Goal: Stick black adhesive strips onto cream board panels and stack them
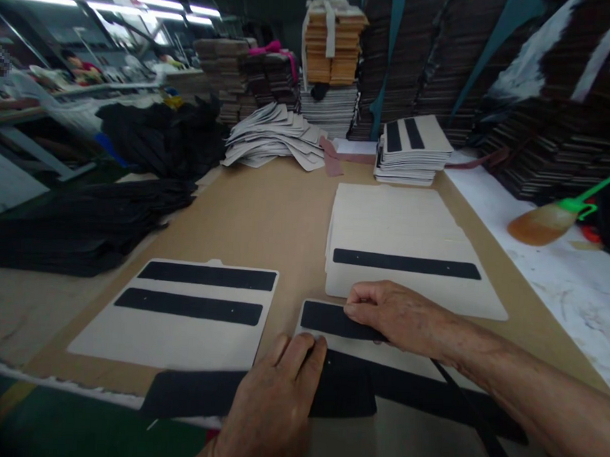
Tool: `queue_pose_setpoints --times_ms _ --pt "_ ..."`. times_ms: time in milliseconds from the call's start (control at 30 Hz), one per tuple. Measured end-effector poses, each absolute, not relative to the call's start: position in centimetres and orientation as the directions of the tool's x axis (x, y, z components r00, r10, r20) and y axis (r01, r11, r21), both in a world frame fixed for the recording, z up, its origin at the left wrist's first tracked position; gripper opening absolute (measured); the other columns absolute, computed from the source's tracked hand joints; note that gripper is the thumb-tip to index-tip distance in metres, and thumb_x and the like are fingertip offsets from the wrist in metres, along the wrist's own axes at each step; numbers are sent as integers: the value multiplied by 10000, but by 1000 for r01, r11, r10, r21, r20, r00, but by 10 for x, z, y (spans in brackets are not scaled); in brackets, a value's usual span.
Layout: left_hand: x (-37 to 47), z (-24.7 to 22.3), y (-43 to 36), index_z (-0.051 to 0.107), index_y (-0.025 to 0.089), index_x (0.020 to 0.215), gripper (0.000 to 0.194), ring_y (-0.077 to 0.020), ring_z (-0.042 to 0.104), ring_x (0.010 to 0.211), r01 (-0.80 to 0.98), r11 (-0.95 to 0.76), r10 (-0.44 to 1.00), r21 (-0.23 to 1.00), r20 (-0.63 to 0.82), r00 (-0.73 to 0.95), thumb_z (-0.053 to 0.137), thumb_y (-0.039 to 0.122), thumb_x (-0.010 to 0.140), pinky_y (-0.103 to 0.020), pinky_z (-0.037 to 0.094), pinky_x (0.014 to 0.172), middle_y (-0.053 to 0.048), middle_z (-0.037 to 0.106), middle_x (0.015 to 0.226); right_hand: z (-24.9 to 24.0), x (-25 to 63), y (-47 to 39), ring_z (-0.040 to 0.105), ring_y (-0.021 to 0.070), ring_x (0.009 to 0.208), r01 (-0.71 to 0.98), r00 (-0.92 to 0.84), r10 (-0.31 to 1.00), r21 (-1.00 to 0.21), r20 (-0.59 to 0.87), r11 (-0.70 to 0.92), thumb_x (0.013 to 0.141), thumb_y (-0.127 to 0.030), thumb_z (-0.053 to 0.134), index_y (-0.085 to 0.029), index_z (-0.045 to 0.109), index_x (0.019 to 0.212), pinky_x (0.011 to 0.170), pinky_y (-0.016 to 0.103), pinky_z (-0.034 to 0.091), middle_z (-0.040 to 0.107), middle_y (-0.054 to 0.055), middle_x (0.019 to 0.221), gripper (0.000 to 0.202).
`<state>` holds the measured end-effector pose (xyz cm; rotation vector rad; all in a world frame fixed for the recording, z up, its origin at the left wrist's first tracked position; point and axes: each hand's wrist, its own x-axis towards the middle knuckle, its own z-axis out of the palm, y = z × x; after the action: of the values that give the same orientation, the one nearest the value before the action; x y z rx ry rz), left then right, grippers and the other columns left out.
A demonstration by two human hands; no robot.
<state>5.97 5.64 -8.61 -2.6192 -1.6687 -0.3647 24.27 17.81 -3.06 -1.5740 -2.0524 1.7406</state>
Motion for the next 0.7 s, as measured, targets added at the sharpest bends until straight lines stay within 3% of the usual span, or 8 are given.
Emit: queue_pose_setpoints --times_ms 133,300,700 --pt "59 -84 56 601 21 1218 467 -271 605 833 891 -436 887 127 229 401 469 102 778 -414 617 717 -175 640 1095 -33 241 181 305 69 452 682 -485 662 -721 -572 -124 882 -415 531 -210 531 737 397 187 211 408 -58 560 252" --pt "58 -87 55 628 35 1194 429 -333 637 959 898 -433 871 77 290 396 459 180 827 -449 604 798 -273 566 1309 -37 242 182 303 72 453 692 -478 649 -709 -591 -137 906 -400 511 -208 543 752 401 192 201 414 -55 551 249" --pt "57 -89 56 665 93 1167 411 -292 665 896 909 -415 863 36 332 381 473 333 894 -382 619 721 -237 593 1321 -43 240 189 341 94 501 755 -469 672 -655 -573 -32 903 -360 492 -198 576 762 465 229 251 432 -43 574 231"
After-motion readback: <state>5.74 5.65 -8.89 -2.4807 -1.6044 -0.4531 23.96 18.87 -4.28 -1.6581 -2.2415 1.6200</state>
